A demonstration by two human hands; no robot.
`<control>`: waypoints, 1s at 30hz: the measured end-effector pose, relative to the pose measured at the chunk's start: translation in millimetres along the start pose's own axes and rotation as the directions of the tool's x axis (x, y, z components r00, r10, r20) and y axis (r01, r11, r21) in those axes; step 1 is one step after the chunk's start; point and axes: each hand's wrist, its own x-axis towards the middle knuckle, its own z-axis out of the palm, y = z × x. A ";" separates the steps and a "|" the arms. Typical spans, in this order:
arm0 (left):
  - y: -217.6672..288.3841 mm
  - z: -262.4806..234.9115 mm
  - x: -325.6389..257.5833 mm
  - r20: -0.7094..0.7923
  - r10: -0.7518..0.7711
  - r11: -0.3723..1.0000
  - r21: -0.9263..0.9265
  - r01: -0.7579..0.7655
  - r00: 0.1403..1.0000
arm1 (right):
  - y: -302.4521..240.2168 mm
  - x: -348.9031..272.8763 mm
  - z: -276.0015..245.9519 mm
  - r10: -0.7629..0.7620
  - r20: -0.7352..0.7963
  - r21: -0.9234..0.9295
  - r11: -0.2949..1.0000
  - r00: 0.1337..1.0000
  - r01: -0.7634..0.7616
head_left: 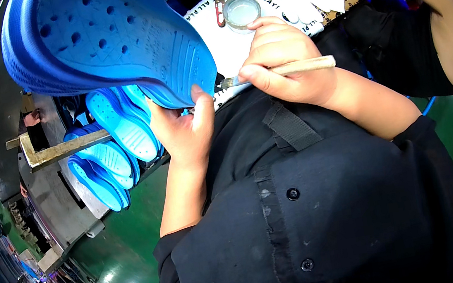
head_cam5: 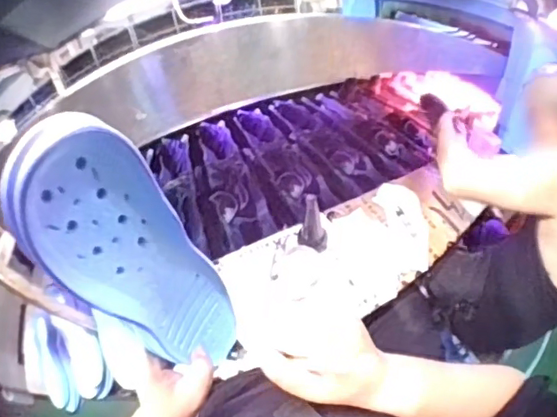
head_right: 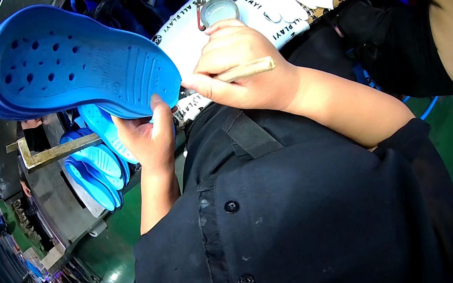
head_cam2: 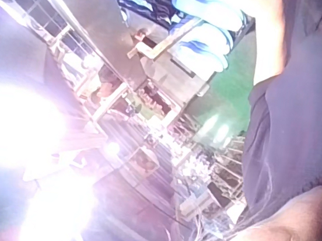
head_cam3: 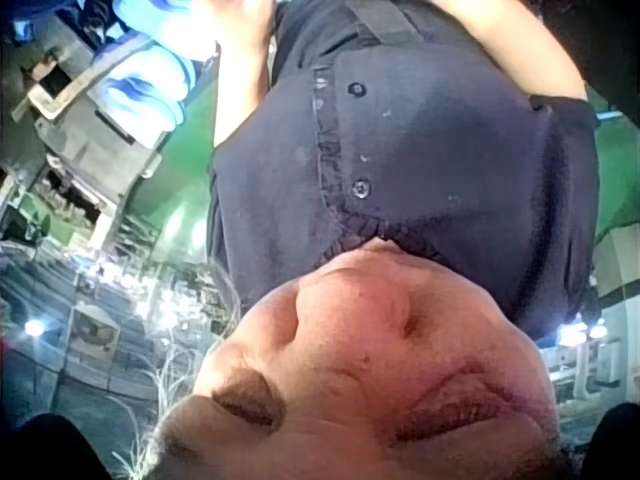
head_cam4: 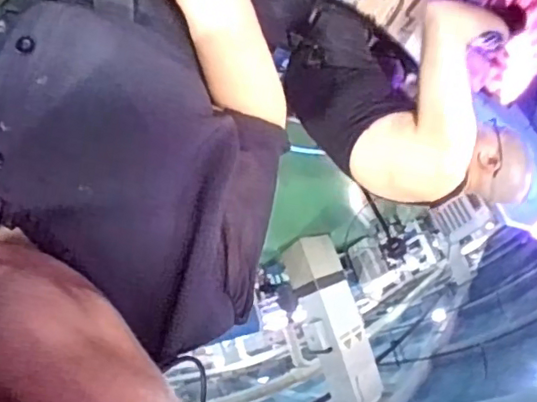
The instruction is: The person paints the soles of blue clog-style shoes using a small brush and a container of white paint. They repeatedly dip the brush into the paint and apply it to the textured bottom of the shoes, handling them one at a time and placing them on a nearby surface after finishing each one.
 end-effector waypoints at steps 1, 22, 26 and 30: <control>0.5 0.2 -0.3 -0.007 0.002 1.000 0.001 -0.002 1.000 | 1.8 -0.7 -1.3 0.004 -0.003 0.004 1.000 1.000 -0.004; -11.0 -0.5 -0.5 -0.051 0.269 0.963 0.037 -0.268 0.962 | -0.5 0.9 3.6 0.063 -0.045 0.112 0.992 0.997 -0.058; -14.5 -8.3 -7.1 0.101 0.217 0.972 0.067 -0.224 0.971 | -5.5 4.2 7.5 -0.026 -0.022 -0.006 1.000 0.999 0.026; -13.1 -9.4 -5.8 0.111 0.323 0.937 0.101 -0.334 0.940 | -9.8 3.3 3.0 -0.043 -0.005 -0.049 0.998 0.999 0.043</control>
